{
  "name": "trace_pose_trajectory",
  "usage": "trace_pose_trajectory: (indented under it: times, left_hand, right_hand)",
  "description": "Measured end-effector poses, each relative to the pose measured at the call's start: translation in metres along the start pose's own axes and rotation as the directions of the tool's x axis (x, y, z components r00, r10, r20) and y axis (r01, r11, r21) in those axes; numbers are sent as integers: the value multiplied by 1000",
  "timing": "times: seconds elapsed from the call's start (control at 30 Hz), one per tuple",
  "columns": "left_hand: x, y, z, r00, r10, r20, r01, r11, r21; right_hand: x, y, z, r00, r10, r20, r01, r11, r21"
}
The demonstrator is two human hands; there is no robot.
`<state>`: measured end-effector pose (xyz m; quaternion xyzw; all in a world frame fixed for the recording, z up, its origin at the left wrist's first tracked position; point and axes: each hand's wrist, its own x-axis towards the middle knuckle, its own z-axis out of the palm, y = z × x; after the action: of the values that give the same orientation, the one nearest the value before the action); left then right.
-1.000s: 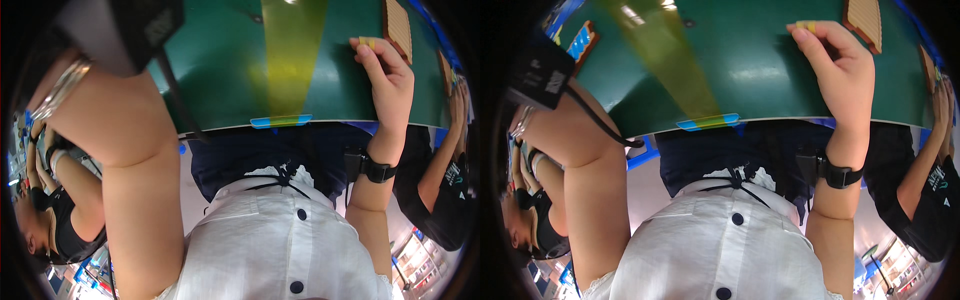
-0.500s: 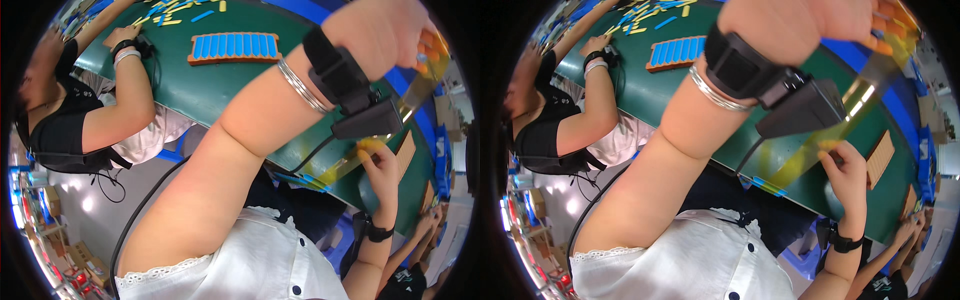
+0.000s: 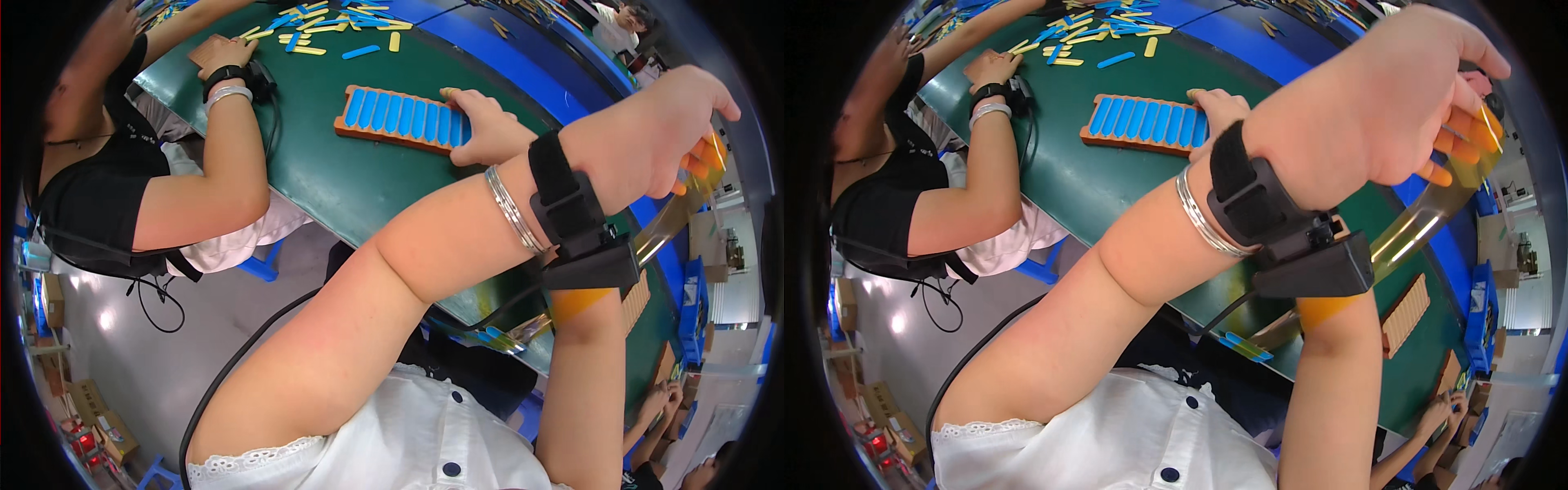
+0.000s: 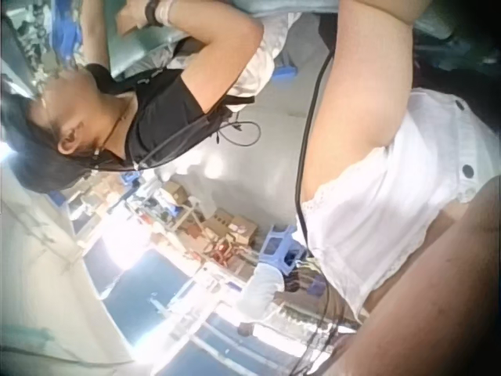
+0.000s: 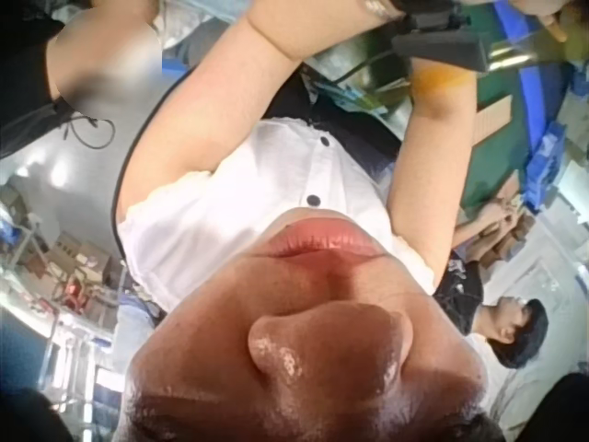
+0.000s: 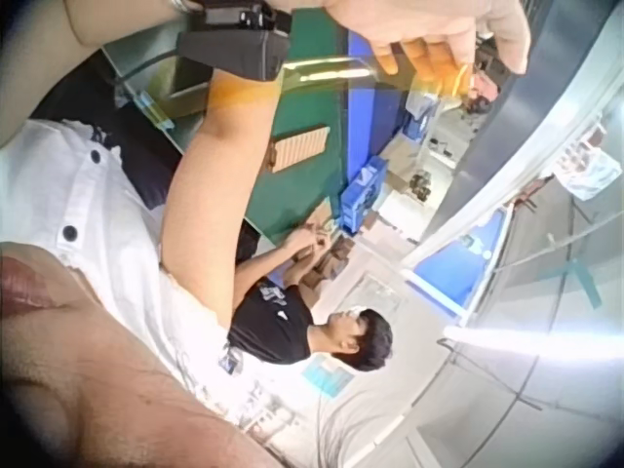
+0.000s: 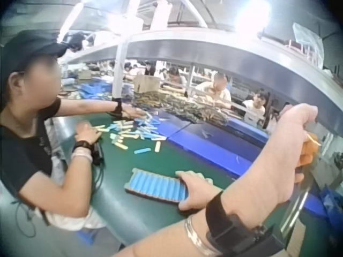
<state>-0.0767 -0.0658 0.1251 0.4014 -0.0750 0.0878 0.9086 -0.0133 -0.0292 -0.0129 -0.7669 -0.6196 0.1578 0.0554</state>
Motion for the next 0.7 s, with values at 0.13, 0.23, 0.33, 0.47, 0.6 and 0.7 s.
trace_pose_trajectory:
  times: [0.13,0.23,0.33,0.47,0.6,0.7]
  left_hand:
    - [-11,5,4,999,44,-7,-44,999,7]
    - [-36,18,-4,994,95,-48,-95,995,10]
    - [-36,16,9,994,112,5,-112,994,2]
    - [-11,16,-28,932,-13,362,44,996,-77]
    - [-3,12,-36,899,-10,437,66,991,-113]
    - [1,9,-42,877,22,480,21,996,-84]
  right_hand:
    - [-13,39,8,995,-86,-43,81,991,-107]
    - [-141,92,24,979,-203,-39,194,967,-166]
    - [-136,150,1,969,-235,-76,210,945,-252]
    - [-183,119,-4,999,12,-46,-15,998,-64]
    - [-197,85,-10,995,-93,25,96,969,-229]
    - [-199,76,-5,968,-248,-38,226,927,-301]
